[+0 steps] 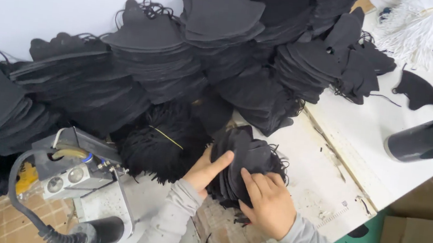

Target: Operating a heat-sealing or ultrasonic welding machine to attach components to black fabric face masks.

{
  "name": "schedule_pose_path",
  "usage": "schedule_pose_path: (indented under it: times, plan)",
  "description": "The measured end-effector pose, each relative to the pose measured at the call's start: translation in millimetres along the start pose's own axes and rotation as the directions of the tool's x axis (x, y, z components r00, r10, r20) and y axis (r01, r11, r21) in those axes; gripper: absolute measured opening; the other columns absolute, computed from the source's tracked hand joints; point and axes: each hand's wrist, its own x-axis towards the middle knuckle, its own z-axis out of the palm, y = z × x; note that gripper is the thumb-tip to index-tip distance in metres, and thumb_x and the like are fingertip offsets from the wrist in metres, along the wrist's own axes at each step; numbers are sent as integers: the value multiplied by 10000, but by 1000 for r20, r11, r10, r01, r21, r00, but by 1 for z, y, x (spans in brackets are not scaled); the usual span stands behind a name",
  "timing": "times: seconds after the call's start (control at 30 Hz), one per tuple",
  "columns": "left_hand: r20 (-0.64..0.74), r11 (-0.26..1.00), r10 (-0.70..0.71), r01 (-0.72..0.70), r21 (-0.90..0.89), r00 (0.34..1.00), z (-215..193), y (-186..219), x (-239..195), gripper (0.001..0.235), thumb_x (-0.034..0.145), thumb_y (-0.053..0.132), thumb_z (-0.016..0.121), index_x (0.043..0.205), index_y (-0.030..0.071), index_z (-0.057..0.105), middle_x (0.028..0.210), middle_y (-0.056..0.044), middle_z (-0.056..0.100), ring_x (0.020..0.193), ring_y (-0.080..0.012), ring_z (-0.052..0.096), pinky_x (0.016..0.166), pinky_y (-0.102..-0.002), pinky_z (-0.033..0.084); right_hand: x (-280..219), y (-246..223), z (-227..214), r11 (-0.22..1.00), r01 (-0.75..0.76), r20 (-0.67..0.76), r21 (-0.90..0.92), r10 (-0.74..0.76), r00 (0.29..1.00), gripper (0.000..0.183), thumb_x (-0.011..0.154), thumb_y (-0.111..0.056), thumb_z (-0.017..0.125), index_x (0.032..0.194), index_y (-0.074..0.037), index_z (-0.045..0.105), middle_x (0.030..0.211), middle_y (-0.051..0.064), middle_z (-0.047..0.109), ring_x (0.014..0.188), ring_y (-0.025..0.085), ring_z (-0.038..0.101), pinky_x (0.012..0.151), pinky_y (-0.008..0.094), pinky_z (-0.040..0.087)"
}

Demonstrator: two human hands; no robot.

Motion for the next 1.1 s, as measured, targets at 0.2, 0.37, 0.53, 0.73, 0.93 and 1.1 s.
schedule_pose_path:
  times: [0.2,0.37,0.53,0.73,0.93,1.1]
  plan:
    - [-92,954,185,-156,256,979,-8,-19,19,1040,746,151,869,1551,24,223,1520,-121,447,1400,-206,438,1143,-348,384,13,10,-23,996,-72,194,43,62,979,779,670,-309,871,1274,95,591,948,171,643,787,334,623,747,422,490]
    - [-63,981,92,-79,174,994,-19,-9,24,979,737,157,821,1561,-7,318,1468,-182,561,1329,-256,553,1108,-357,438,70,99,-25,927,-176,-18,330,192,981,340,895,-231,742,1203,-89,724,1097,109,723,989,304,706,874,394,550]
    - [-32,960,116,-104,259,993,-26,-9,29,998,753,144,832,1571,-21,284,1512,-168,523,1367,-235,527,1132,-332,411,141,180,39,992,-24,-211,120,49,976,365,950,-236,710,1266,-52,709,1263,168,676,1163,383,639,997,433,506]
    - [-45,983,39,-31,182,998,-35,-11,36,982,748,133,817,1571,-29,306,1517,-187,529,1351,-242,540,1111,-336,426,111,197,75,934,-226,-38,277,245,969,395,926,-324,708,1260,-114,708,1326,126,669,1217,345,622,1042,412,474]
    - [44,980,14,-22,196,999,-27,-2,54,1033,733,147,819,1582,-17,254,1508,-236,526,1349,-282,546,1108,-350,434,81,177,60,876,-203,-79,437,262,962,395,977,-252,676,1316,-51,675,1358,165,649,1287,354,597,1096,404,435]
    - [91,915,104,-131,381,990,-32,-12,65,1079,751,260,869,1576,-27,235,1577,-217,434,1446,-268,446,1167,-338,356,62,142,8,888,-262,-255,378,372,893,333,996,-150,646,1305,-31,670,1397,167,648,1312,319,602,1119,392,443]
